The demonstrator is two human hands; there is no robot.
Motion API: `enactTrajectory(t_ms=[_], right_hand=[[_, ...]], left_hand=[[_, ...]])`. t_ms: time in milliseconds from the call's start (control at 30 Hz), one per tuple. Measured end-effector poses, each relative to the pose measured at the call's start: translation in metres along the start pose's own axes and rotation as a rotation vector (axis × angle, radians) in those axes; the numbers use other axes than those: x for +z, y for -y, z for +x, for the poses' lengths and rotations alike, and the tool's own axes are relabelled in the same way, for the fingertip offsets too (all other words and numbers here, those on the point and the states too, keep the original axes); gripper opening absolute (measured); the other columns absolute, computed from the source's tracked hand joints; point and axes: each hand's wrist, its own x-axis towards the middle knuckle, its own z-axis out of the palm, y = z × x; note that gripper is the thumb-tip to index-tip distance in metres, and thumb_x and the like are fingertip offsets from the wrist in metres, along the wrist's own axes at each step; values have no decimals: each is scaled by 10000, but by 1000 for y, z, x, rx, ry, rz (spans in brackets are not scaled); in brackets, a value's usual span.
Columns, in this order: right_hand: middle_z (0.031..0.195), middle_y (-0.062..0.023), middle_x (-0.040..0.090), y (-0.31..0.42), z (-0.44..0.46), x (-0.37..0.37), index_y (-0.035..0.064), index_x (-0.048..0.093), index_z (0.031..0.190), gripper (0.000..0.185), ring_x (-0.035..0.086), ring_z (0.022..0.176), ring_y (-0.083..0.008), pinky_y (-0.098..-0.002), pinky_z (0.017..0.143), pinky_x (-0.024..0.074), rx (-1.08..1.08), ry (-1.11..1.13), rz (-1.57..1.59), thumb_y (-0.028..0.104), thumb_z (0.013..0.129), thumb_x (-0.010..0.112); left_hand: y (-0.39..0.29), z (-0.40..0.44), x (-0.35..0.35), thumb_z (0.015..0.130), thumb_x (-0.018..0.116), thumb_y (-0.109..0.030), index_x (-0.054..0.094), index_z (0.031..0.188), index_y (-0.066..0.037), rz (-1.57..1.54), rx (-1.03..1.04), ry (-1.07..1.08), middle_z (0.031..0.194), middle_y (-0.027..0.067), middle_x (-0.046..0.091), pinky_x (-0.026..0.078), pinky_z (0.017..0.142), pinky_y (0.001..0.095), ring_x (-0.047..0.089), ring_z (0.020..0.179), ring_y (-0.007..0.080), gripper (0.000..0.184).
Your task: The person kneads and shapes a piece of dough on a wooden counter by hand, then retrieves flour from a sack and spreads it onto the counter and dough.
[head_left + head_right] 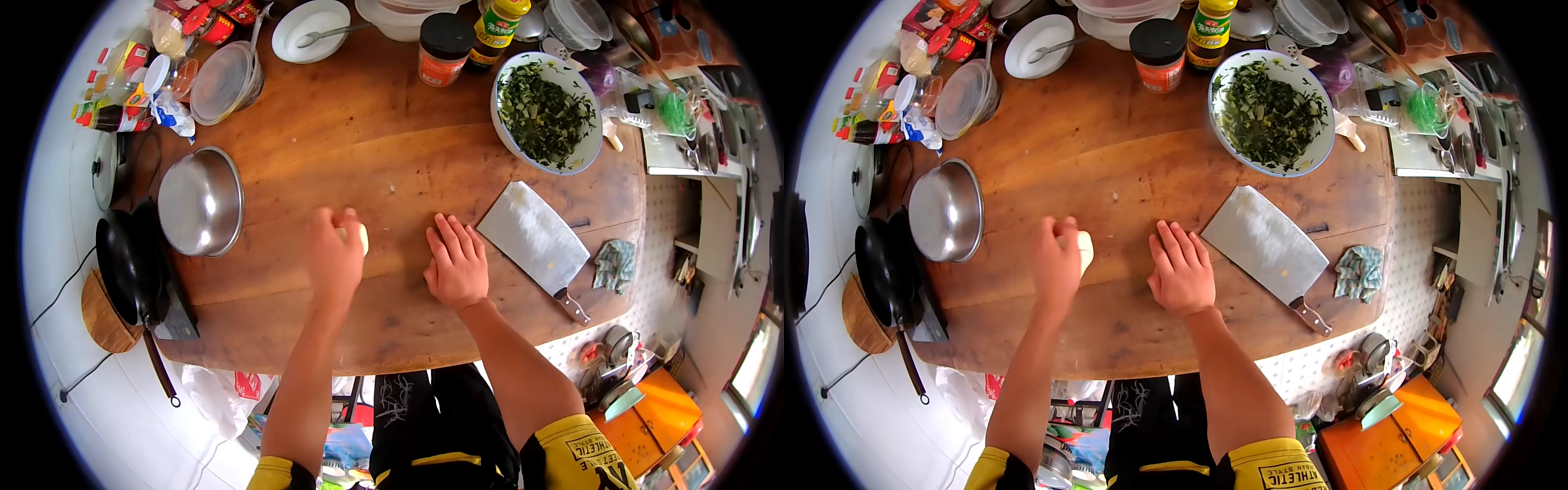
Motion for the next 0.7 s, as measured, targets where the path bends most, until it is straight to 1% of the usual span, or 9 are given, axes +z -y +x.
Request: enactTrajectory(t_ms=[33,67,100,167,300,400,533,600,700], right_hand=[[1424,-90,496,1,-1,0,72,591,1241,466,465,1308,-267,-443,1107,350,1,4,3,184,789,581],[1424,-90,496,1,0,0,72,591,1241,466,465,1308,-267,-443,1107,350,7,6,4,184,789,581],[1425,-91,496,1,0,-1,75,590,1243,474,466,1308,-268,-446,1107,349,6,10,-6,188,783,586],[1425,-91,496,3,-2,-1,77,589,1246,482,466,1308,-269,-448,1107,349,0,30,-9,192,778,591],[1428,-107,492,5,-1,1,70,585,1247,500,461,1313,-282,-464,1108,344,10,51,-24,193,762,597],[1429,-118,490,7,-1,1,65,583,1246,506,457,1316,-295,-476,1104,343,14,53,-30,187,755,597],[1434,-127,484,7,-1,3,62,581,1247,516,445,1326,-303,-492,1098,342,22,84,-59,183,745,602],[1436,-130,480,7,-2,5,60,577,1250,520,439,1330,-302,-494,1098,342,9,85,-67,180,744,603],[1441,-132,474,6,0,4,56,569,1255,525,431,1336,-301,-496,1097,343,-1,86,-71,176,746,601]], left_hand=[[0,3,-1,909,584,-290,528,924,-21,-80,-167,-22,943,149,553,436,763,467,530,903,356,275],[13,4,3,915,567,-319,550,920,-22,-87,-185,-123,939,149,565,425,765,481,526,885,360,298],[16,6,11,915,567,-319,550,920,-22,-83,-185,-117,939,149,565,425,765,481,526,885,360,298],[16,3,21,936,560,-318,563,914,-36,300,85,-515,906,146,576,408,796,481,537,884,356,283],[-7,2,32,922,573,-298,580,915,-56,431,70,-517,900,130,581,402,797,489,545,859,354,242],[-15,-5,41,858,584,-237,583,879,-91,411,-52,-420,929,99,584,402,743,475,541,846,342,148],[-20,1,46,841,591,-248,577,866,-99,420,-118,-393,918,99,584,407,735,471,540,843,337,151],[-18,10,47,817,618,-286,585,874,-106,454,14,-332,898,87,568,415,703,433,542,817,301,192],[-20,23,47,819,609,-325,612,886,-100,442,-53,-256,930,93,594,435,721,434,557,865,302,234]])
